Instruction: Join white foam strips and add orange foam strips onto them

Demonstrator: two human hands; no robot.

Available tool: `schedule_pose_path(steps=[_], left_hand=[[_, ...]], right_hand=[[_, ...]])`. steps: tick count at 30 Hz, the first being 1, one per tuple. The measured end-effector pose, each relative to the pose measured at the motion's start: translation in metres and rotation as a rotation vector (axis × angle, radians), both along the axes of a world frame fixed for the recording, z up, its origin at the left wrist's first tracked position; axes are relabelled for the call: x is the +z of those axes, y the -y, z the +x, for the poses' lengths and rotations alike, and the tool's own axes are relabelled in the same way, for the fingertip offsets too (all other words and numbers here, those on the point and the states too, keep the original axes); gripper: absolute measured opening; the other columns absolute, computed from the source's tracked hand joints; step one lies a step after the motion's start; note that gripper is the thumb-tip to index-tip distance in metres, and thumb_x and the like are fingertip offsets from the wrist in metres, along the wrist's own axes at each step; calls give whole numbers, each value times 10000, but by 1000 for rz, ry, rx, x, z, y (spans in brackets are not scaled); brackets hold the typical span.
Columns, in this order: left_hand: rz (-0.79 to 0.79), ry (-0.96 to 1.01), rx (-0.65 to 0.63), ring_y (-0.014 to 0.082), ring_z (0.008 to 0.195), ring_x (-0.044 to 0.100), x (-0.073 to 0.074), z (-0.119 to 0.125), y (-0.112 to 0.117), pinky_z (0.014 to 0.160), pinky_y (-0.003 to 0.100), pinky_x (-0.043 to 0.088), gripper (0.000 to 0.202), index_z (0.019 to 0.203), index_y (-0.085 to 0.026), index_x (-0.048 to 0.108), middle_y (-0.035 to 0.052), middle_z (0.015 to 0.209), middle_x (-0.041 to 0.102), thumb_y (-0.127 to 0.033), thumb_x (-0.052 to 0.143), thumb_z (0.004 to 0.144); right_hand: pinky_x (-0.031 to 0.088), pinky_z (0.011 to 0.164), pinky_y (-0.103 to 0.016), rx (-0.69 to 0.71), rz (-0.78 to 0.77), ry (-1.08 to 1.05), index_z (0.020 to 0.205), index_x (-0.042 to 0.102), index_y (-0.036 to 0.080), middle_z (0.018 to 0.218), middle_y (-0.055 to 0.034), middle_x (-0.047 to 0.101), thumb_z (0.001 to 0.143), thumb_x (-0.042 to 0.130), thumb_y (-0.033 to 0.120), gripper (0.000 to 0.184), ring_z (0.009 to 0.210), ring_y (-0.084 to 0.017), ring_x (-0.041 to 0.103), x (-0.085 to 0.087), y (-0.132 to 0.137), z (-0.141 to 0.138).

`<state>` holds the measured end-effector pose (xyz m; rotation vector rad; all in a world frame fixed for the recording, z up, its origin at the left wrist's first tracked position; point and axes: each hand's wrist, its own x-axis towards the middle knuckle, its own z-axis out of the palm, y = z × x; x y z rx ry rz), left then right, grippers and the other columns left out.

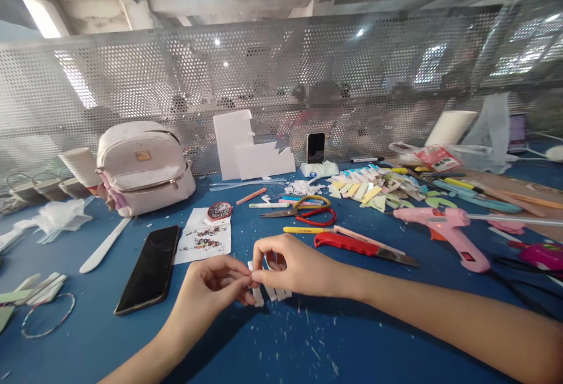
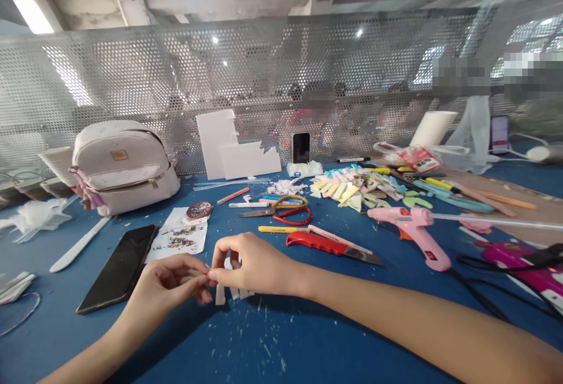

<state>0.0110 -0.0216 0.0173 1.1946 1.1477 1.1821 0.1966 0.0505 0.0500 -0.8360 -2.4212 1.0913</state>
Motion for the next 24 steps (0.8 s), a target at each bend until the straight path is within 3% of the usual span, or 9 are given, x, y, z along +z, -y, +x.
schedule_pose_path(steps=[18,24], left_hand=[[22,-24,20,153,594,689,2,2,0,631,254,581,319,736,-153,702,39,653,720,-452,812,716],[36,-27,11,151,588,673,1,1,-2,630,258,574,326,730,-146,700,39,645,709,-452,812,715]], right_hand=[[369,557,-204,34,-141,-140,813,698,153,688,24,609,837,711,331,180,596,-97,480,-7,-11,0],[401,571,-202,38,-185,-158,824,705,150,756,2,664,804,731,261,116,627,-105,525,-4,-9,0]])
